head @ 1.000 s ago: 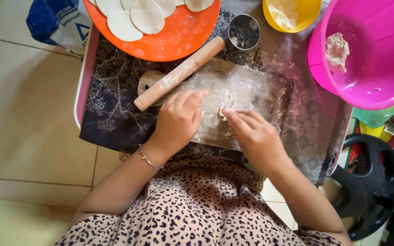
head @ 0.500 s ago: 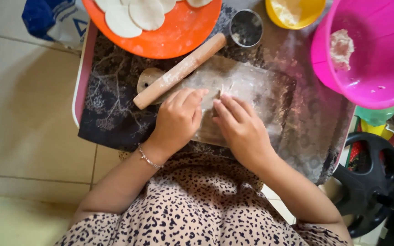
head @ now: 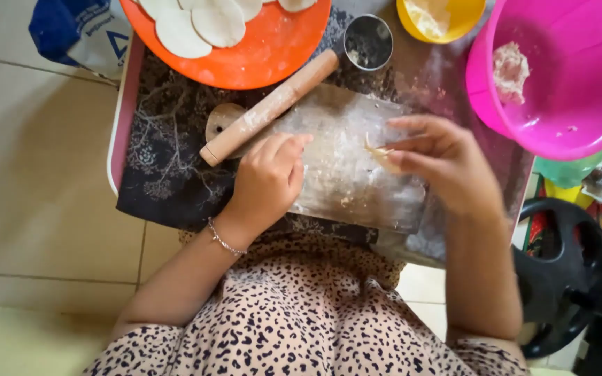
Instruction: Rolling out dough with a rolling pin and cutting it into uniform circles using a metal mold.
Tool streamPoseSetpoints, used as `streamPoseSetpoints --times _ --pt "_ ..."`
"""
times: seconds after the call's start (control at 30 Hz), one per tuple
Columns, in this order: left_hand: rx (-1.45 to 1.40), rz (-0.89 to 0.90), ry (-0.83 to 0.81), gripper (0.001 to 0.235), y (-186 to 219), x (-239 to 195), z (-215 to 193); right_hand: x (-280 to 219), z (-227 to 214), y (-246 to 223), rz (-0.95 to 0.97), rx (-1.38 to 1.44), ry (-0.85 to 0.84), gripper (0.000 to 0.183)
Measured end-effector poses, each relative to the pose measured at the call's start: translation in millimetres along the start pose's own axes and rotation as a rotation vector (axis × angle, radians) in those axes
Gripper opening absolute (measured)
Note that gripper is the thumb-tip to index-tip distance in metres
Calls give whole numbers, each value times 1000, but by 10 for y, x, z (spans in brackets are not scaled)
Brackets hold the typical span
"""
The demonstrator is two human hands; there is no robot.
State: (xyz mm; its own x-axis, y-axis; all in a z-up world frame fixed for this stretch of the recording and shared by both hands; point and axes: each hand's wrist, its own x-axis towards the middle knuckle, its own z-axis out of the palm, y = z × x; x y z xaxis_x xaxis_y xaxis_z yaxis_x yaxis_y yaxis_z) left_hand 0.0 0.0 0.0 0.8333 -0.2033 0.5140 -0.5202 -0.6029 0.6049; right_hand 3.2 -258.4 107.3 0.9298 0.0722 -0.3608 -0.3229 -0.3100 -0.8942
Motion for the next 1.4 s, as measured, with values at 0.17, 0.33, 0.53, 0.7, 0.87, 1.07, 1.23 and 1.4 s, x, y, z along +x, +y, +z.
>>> streamPoseSetpoints --times 0.17,0.33,0.53,0.7,0.87,1.07,1.23,1.4 --pt "10 6 4 28 59 64 -66 205 -34 173 -75 -160 73 40" --pt "26 -2 17 22 77 63 -87 259 169 606 -256 -556 375 23" --pt "25 46 19 20 66 83 -95 127 530 966 -817 -1090 760 11" --pt "47 48 24 18 67 54 -82 -102 803 735 -843 -1463 623 37" --pt "55 72 4 18 39 49 -96 -195 335 273 -685 -913 382 38" --pt "16 -16 -85 19 194 125 -186 -288 -927 218 -510 -433 367 28" --pt "19 -124 -176 25 243 150 -191 300 -1997 279 -59 -839 640 37" --pt "42 -132 -197 22 225 137 -174 938 -2116 177 307 -938 9 41"
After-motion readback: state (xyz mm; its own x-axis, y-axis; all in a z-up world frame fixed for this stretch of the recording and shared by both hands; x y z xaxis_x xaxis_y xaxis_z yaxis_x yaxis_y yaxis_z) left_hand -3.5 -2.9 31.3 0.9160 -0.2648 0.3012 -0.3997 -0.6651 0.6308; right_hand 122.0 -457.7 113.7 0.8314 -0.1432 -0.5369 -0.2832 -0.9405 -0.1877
